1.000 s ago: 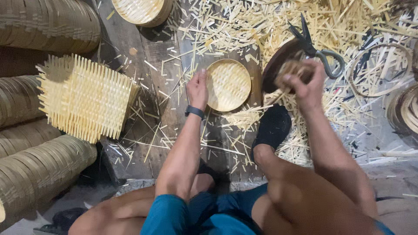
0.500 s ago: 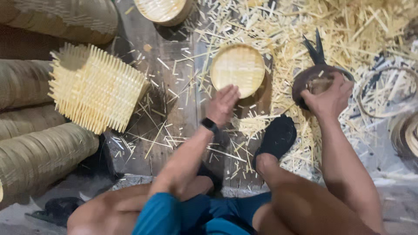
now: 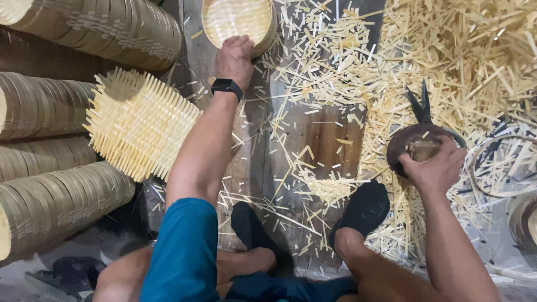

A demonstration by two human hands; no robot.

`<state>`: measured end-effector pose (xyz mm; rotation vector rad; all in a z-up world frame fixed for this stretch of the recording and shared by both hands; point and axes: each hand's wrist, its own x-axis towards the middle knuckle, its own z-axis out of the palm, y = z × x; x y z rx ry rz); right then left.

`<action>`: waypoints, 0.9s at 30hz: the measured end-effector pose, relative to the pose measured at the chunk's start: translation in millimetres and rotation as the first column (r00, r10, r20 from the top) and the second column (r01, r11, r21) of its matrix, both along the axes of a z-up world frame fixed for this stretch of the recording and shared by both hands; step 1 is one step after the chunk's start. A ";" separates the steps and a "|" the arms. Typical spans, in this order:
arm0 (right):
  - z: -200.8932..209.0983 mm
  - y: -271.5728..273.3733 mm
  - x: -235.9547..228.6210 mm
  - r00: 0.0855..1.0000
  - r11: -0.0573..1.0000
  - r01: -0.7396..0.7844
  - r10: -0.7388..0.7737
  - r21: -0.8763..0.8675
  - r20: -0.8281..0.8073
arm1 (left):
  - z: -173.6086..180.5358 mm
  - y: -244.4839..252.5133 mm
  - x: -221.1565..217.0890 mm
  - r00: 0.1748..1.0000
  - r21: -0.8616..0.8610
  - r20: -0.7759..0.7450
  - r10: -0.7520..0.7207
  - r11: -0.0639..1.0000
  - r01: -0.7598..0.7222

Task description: The person assembles small round bamboo baskets by placing woven bamboo sheets over a circular frame, pressing them into a wooden mold, and trimming excess material with shears. The person repeats this process for multiple baskets.

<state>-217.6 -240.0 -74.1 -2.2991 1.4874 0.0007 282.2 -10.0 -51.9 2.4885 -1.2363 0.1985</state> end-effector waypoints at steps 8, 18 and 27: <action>0.5 -2.5 2.5 1.000 1.000 0.011 -0.011 0.020 -0.016 | -15.2 -1.1 4.1 1.000 -0.011 0.005 0.026 1.000 -0.026; 47.5 31.4 41.8 0.425 0.248 -0.444 -0.787 0.861 0.446 | -19.5 -6.3 -234.2 0.157 0.132 -0.970 0.186 0.944 -0.302; 24.5 102.2 88.8 0.761 0.506 -0.196 -0.462 0.840 0.456 | 16.7 63.5 -226.9 0.628 0.030 -0.701 0.337 0.894 -0.447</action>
